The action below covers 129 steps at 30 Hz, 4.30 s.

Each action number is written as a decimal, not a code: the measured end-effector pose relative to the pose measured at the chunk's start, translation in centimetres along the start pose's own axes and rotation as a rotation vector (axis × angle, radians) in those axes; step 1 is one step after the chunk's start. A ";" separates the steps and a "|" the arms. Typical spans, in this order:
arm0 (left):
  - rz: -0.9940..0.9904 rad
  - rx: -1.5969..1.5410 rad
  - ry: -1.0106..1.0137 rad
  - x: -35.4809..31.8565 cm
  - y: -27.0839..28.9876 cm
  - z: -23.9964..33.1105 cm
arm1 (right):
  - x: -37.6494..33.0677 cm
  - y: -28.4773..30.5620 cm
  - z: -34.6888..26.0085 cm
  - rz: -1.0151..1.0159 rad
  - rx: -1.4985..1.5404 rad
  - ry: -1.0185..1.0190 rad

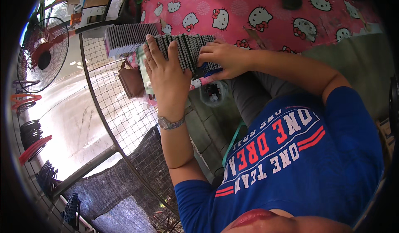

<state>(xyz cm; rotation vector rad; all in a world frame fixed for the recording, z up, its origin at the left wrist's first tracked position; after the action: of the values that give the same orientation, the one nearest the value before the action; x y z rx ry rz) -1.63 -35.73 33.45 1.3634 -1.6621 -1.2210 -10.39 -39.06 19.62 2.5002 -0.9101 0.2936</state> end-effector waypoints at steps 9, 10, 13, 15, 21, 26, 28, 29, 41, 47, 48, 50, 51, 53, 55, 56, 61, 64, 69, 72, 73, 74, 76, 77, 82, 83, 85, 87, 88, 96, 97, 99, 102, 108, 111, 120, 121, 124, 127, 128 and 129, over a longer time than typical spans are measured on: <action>0.005 0.006 -0.005 0.0 -0.1 -0.1 | 0.5 -0.3 0.6 -0.054 0.147 -0.056; 0.004 0.012 -0.011 0.0 0.0 -0.1 | 0.5 -0.6 0.9 -0.183 0.295 -0.172; -0.009 0.027 -0.004 -0.2 -0.3 0.4 | -0.3 -1.3 0.8 -0.570 0.646 -0.695; -0.014 0.046 0.008 -0.1 -0.3 0.7 | -0.4 -0.9 1.2 -0.318 0.391 -0.414; -0.025 0.068 0.024 0.2 -0.3 0.7 | -0.5 -0.1 0.8 0.012 0.049 -0.070; -0.049 0.170 0.010 0.0 -0.6 0.8 | -0.8 -1.2 1.3 -0.640 0.583 -0.714; -0.073 0.220 0.020 0.5 -0.4 1.3 | -0.6 -0.3 1.6 -0.158 0.142 -0.257; -0.101 0.271 0.034 0.7 -0.5 1.4 | -0.6 -0.4 1.8 -0.160 0.143 -0.255; -0.182 0.354 0.014 1.2 -1.0 2.0 | -0.5 -0.7 2.9 -0.283 0.167 -0.331; -0.326 0.412 -0.060 1.6 -2.9 1.8 | -0.8 0.1 2.3 0.066 -0.002 0.023; -0.325 0.411 -0.062 1.7 -2.9 1.7 | -0.5 -0.1 2.8 -0.012 0.058 -0.044; -0.353 0.405 -0.066 1.6 -3.1 1.4 | -0.1 -0.1 2.8 -0.099 0.122 -0.108; -0.356 0.402 -0.064 1.5 -3.0 1.3 | 0.2 -0.3 2.8 -0.327 0.266 -0.327; -0.365 0.424 -0.094 1.7 -2.8 1.4 | -0.2 -1.2 3.3 -0.553 0.407 -0.548; -0.352 0.427 -0.114 1.9 -2.8 1.4 | -0.4 -1.9 4.3 -0.463 0.363 -0.461; -0.345 0.430 -0.129 1.9 -2.8 1.5 | -0.7 -2.3 4.7 -0.464 0.364 -0.460; -0.327 0.409 -0.171 1.9 -3.7 2.0 | -0.8 -1.1 3.3 -0.087 -0.039 -0.085; -0.318 0.404 -0.186 2.0 -4.0 2.0 | -1.0 -0.8 3.3 -0.038 -0.071 -0.087; -0.303 0.387 -0.187 2.3 -3.9 2.0 | -0.7 -0.9 2.8 -0.075 -0.112 -0.061; -0.288 0.379 -0.191 2.1 -4.3 2.0 | -0.3 -1.1 2.8 -0.312 0.101 -0.303; -0.294 0.397 -0.192 2.1 -4.4 1.9 | -0.7 -1.9 3.3 -0.508 0.324 -0.526; -0.297 0.415 -0.195 2.2 -4.4 2.0 | -0.8 -2.1 3.5 -0.505 0.324 -0.527; -0.290 0.393 -0.213 2.4 -4.4 2.3 | -0.9 -2.2 4.3 -0.373 0.220 -0.426; -0.288 0.369 -0.226 2.4 -4.4 2.4 | -1.2 -2.4 4.6 -0.373 0.221 -0.428; -0.351 0.376 -0.210 2.4 -5.2 2.4 | -1.1 -1.0 3.5 0.042 -0.155 0.037; -0.352 0.371 -0.208 2.5 -5.3 2.3 | -1.0 -0.9 3.6 0.043 -0.156 0.036; -0.353 0.370 -0.218 2.6 -5.3 2.3 | -0.8 -2.0 4.9 -0.224 0.093 -0.228; -0.360 0.367 -0.221 2.4 -5.5 2.3 | -0.4 -1.8 4.7 -0.459 0.292 -0.490; -0.372 0.375 -0.221 2.3 -5.7 2.2 | -1.1 -2.5 4.8 -0.689 0.492 -0.752; -0.376 0.378 -0.214 2.7 -6.9 2.6 | -1.8 -1.8 4.7 -0.083 -0.089 -0.087; -0.370 0.381 -0.221 2.7 -7.0 2.6 | -1.7 -2.0 4.9 -0.089 -0.083 -0.084; -0.366 0.386 -0.221 2.6 -7.1 2.3 | -1.5 -1.7 4.9 -0.104 -0.068 -0.111; -0.335 0.398 -0.252 2.6 -7.2 2.2 | -1.5 -1.7 4.8 -0.096 -0.074 -0.111; -0.275 0.426 -0.279 2.6 -7.4 2.0 | -1.5 -1.2 4.7 -0.070 -0.056 -0.100; -0.297 0.377 -0.274 2.6 -7.3 2.1 | -1.7 -1.5 4.7 -0.023 -0.061 -0.074; -0.307 0.339 -0.270 2.7 -6.7 2.1 | -1.7 -1.4 4.5 -0.005 -0.108 -0.038; -0.317 0.338 -0.268 2.7 -6.7 2.1 | -1.7 -1.6 4.6 -0.009 -0.118 -0.028; -0.325 0.352 -0.266 2.7 -6.9 2.0 | -1.8 -1.7 4.6 0.007 -0.103 -0.015; -0.327 0.384 -0.273 2.8 -7.0 2.0 | -1.6 -2.4 5.6 -0.144 0.093 -0.212; -0.335 0.401 -0.277 2.7 -7.0 1.9 | -1.4 -2.0 5.1 -0.147 0.094 -0.211; -0.337 0.399 -0.276 2.5 -7.2 1.9 | -1.3 -2.2 5.1 -0.362 0.292 -0.469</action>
<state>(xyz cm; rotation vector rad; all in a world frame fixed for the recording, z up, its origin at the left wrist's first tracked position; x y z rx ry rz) -1.34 -37.86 25.89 1.8444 -2.0051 -1.3623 -9.73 -39.33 14.00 3.0092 -0.5824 -0.3132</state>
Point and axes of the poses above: each hand's wrist, its own x-axis towards the middle knuckle, its own y-axis out of the back of the hand, z = x × y, the point moved 5 cm from there along x, towards the middle knuckle, and after that the axes turned 13 degrees about -y, right-handed, at the moved point
